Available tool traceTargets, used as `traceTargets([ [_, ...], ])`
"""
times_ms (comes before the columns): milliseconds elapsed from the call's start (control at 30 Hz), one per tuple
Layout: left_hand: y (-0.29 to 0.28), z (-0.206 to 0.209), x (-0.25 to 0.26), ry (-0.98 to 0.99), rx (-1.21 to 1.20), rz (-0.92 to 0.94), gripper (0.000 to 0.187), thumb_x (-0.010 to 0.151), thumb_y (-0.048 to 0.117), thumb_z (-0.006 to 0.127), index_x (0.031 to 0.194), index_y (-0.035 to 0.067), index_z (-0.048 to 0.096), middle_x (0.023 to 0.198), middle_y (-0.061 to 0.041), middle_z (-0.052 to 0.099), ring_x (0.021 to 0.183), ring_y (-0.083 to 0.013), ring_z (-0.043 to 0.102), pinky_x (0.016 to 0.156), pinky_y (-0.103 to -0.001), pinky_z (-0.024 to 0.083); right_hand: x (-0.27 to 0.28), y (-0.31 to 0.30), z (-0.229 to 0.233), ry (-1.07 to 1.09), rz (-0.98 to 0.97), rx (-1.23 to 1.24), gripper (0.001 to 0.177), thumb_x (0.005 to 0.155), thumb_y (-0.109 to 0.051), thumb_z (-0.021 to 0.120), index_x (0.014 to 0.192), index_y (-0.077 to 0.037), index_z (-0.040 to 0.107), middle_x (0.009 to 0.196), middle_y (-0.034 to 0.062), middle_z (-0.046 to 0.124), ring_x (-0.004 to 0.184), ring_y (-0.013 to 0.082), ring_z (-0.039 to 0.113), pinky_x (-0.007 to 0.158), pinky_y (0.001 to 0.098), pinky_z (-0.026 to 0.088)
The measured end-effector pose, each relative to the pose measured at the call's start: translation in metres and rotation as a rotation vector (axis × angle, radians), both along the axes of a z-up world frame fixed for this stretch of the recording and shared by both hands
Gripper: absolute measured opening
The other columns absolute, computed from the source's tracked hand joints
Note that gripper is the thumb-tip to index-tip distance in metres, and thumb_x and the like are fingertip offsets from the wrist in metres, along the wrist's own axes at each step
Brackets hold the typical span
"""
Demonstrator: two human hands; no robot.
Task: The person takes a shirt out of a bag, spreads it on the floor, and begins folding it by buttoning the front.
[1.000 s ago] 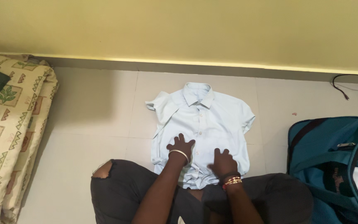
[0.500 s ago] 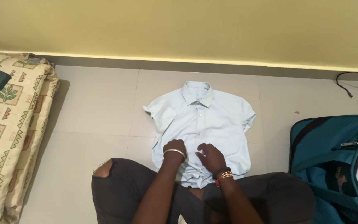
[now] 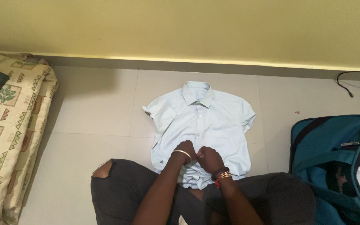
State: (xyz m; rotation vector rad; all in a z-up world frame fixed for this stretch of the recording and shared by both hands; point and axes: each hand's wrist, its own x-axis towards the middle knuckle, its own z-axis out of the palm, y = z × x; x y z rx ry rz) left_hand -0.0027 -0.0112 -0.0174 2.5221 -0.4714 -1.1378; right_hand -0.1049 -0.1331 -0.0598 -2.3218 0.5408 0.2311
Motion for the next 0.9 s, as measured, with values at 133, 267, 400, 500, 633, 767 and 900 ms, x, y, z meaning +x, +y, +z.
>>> traceTargets([
  [133, 0.002, -0.007, 0.001, 0.015, 0.000, -0.008, 0.051, 0.081, 0.034, 0.077, 0.113, -0.005, 0.067, 0.114, -0.030, 0.070, 0.110, -0.0394, 0.071, 0.091, -0.045, 0.059, -0.002, -0.005, -0.005, -0.082, 0.008, 0.077, 0.012, 0.080, -0.019, 0.072, 0.082, -0.007, 0.074, 0.078, 0.0125, 0.075, 0.077, 0.0304, 0.073, 0.071, 0.0394, 0.058],
  [267, 0.004, -0.012, 0.002, 0.052, -0.007, 0.010, 0.051, 0.081, 0.033, 0.078, 0.111, -0.006, 0.067, 0.113, -0.031, 0.070, 0.108, -0.0401, 0.072, 0.089, -0.045, 0.060, -0.006, -0.015, -0.011, -0.151, 0.017, 0.224, 0.017, 0.085, -0.018, 0.074, 0.078, -0.003, 0.073, 0.068, 0.0109, 0.070, 0.064, 0.0199, 0.064, 0.062, 0.0342, 0.053],
  [400, 0.004, -0.021, 0.004, 0.000, -0.057, 0.032, 0.041, 0.081, 0.026, 0.076, 0.104, -0.007, 0.072, 0.108, -0.033, 0.072, 0.108, -0.0412, 0.071, 0.088, -0.045, 0.059, -0.006, -0.022, -0.011, -0.093, -0.022, 0.431, 0.019, 0.089, -0.018, 0.074, 0.079, -0.002, 0.071, 0.061, 0.0017, 0.060, 0.058, 0.0074, 0.051, 0.054, 0.0283, 0.044],
  [500, 0.003, -0.024, 0.005, -0.012, -0.088, 0.037, 0.034, 0.083, 0.026, 0.075, 0.097, -0.004, 0.072, 0.103, -0.030, 0.072, 0.105, -0.0398, 0.072, 0.088, -0.044, 0.060, -0.005, -0.025, -0.016, -0.082, -0.048, 0.493, 0.018, 0.089, -0.016, 0.073, 0.080, -0.001, 0.072, 0.063, -0.0024, 0.060, 0.059, 0.0055, 0.051, 0.054, 0.0264, 0.044],
  [633, 0.004, -0.023, 0.005, 0.022, -0.156, 0.012, 0.021, 0.078, 0.025, 0.076, 0.082, 0.005, 0.076, 0.097, -0.022, 0.076, 0.098, -0.0343, 0.074, 0.086, -0.041, 0.060, -0.005, -0.028, -0.022, -0.112, -0.027, 0.460, 0.016, 0.088, -0.017, 0.073, 0.082, -0.001, 0.072, 0.062, -0.0021, 0.061, 0.058, 0.0053, 0.052, 0.054, 0.0261, 0.044],
  [767, 0.004, -0.037, 0.006, -0.056, -0.183, -0.051, 0.017, 0.076, 0.025, 0.074, 0.078, 0.008, 0.079, 0.095, -0.018, 0.076, 0.093, -0.0337, 0.074, 0.085, -0.041, 0.059, -0.007, -0.027, -0.020, -0.090, -0.037, 0.469, 0.020, 0.091, -0.018, 0.069, 0.081, 0.000, 0.072, 0.063, -0.0002, 0.061, 0.059, 0.0063, 0.051, 0.054, 0.0272, 0.044],
  [900, 0.002, -0.047, 0.008, -0.147, -0.188, -0.121, 0.022, 0.076, 0.028, 0.074, 0.079, 0.006, 0.079, 0.094, -0.018, 0.074, 0.092, -0.0344, 0.073, 0.084, -0.041, 0.059, -0.007, -0.027, -0.018, -0.110, -0.029, 0.427, 0.019, 0.089, -0.015, 0.065, 0.080, 0.001, 0.072, 0.066, 0.0033, 0.068, 0.061, 0.0092, 0.058, 0.059, 0.0283, 0.049],
])
